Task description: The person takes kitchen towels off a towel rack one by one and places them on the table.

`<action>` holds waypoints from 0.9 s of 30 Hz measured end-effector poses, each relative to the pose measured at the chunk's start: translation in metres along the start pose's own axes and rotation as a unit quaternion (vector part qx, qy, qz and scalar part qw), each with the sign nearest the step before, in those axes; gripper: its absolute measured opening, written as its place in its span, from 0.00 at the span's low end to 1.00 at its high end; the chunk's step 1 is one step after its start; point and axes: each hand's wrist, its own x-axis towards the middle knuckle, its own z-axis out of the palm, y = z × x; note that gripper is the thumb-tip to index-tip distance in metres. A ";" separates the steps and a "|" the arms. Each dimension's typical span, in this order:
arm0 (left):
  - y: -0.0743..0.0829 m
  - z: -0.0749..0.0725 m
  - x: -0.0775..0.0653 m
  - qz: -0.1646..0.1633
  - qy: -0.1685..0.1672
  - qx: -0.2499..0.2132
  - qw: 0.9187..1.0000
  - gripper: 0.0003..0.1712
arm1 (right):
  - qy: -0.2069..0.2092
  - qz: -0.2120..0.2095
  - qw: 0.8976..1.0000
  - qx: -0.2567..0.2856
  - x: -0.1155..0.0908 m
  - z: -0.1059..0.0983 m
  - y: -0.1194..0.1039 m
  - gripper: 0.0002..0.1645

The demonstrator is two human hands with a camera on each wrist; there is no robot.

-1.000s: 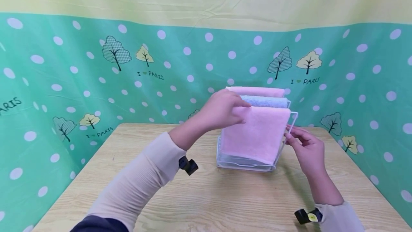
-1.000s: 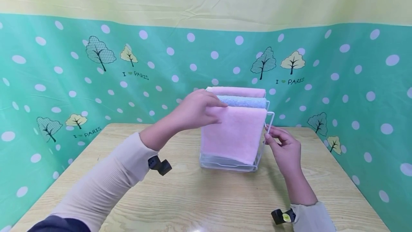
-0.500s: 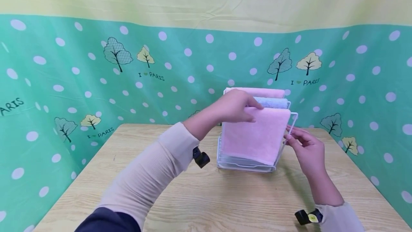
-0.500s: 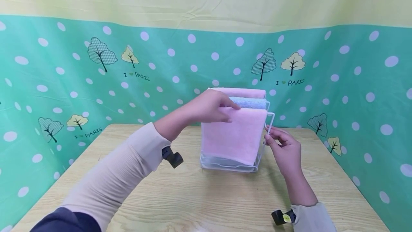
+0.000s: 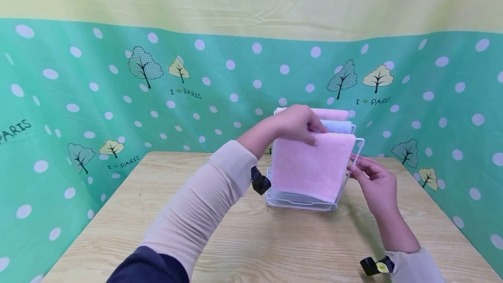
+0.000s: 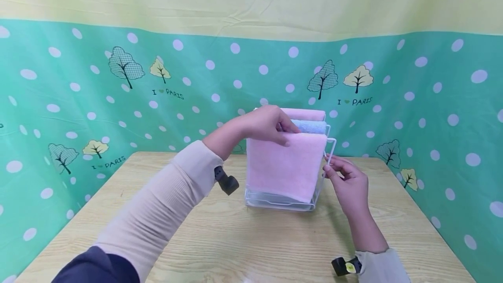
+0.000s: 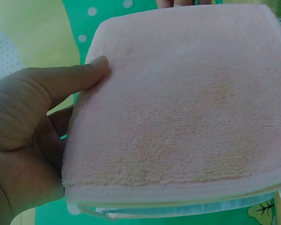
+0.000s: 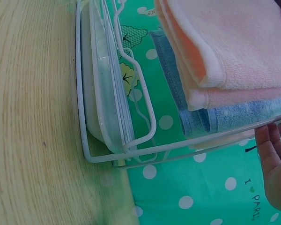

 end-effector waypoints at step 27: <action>0.002 -0.017 -0.003 0.002 0.036 -0.039 0.999 0.16 | 0.007 0.000 1.000 -0.007 0.000 0.001 0.000 0.15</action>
